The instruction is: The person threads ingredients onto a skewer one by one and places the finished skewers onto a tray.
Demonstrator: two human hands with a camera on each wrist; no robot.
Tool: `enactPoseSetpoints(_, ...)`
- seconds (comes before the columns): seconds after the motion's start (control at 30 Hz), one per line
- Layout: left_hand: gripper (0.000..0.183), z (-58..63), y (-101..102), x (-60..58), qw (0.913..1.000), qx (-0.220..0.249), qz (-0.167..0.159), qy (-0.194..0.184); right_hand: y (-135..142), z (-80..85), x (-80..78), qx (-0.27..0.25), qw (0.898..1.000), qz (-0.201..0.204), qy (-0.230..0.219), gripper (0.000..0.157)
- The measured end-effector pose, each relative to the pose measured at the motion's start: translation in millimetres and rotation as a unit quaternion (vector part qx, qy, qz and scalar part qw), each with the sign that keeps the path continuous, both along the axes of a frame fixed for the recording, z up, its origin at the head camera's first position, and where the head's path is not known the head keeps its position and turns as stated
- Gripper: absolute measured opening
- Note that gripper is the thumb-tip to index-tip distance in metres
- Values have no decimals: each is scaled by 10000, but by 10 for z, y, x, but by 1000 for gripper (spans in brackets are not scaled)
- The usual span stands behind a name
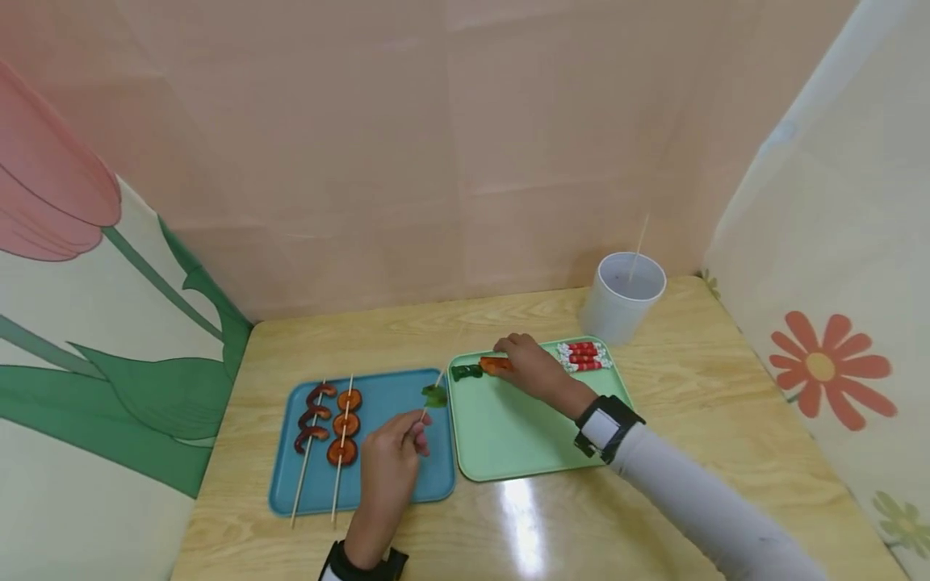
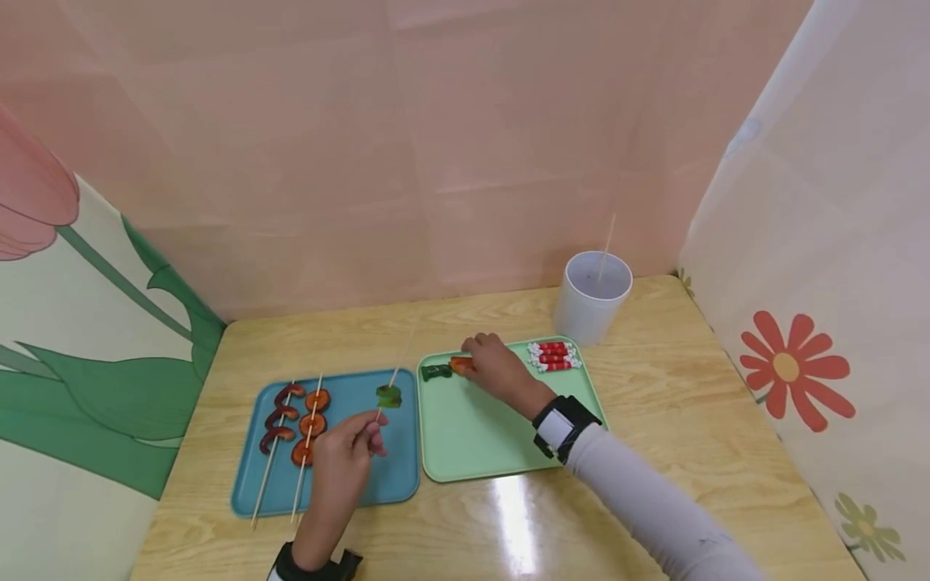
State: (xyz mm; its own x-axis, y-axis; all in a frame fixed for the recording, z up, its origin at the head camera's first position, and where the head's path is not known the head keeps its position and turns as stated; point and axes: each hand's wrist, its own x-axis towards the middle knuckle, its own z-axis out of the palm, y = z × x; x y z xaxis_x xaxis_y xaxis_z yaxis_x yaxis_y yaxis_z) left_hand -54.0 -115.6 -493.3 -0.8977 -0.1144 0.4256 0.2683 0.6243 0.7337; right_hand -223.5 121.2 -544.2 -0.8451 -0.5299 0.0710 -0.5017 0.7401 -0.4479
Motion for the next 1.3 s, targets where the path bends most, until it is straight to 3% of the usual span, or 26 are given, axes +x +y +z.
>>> enactPoseSetpoints(0.13,27,-17,-2,2,9998,-27,-71,175,-21,-280,-5,785,9919,151,987,37)
enactPoseSetpoints(0.23,26,-21,-1,1,9997,-52,-97,215,-46,-398,12,1098,9836,63,1426,28)
enactPoseSetpoints(0.57,26,-16,3,7,9996,-158,-91,210,-107,-444,64,1437,9655,125,2168,13)
enactPoseSetpoints(0.7,25,-11,1,7,9994,-255,-51,230,-105,-395,72,1534,9683,207,1963,12)
enactPoseSetpoints(0.83,24,-8,1,7,9996,-255,-24,116,-94,-304,43,1402,9825,70,1227,17)
enactPoseSetpoints(0.93,22,-1,4,10,9997,-255,-6,12,-49,-198,-33,564,9963,-433,486,24)
enactPoseSetpoints(1.0,19,5,7,11,9997,-236,-26,-55,-8,-73,-103,-328,9958,-860,-27,29)
enactPoseSetpoints(1.07,16,12,10,10,9996,-232,-63,-126,27,112,-168,-1289,9824,-1234,-553,33)
enactPoseSetpoints(1.13,15,13,14,7,9995,-221,-152,-194,53,339,-205,-2281,9547,-1477,-1211,38)
enactPoseSetpoints(1.2,14,8,20,4,9991,-193,-230,-291,74,576,-205,-3250,9134,-1573,-1877,43)
enactPoseSetpoints(1.3,14,-11,36,-5,9984,-188,-341,-403,123,884,-165,-4284,8513,-1549,-2604,47)
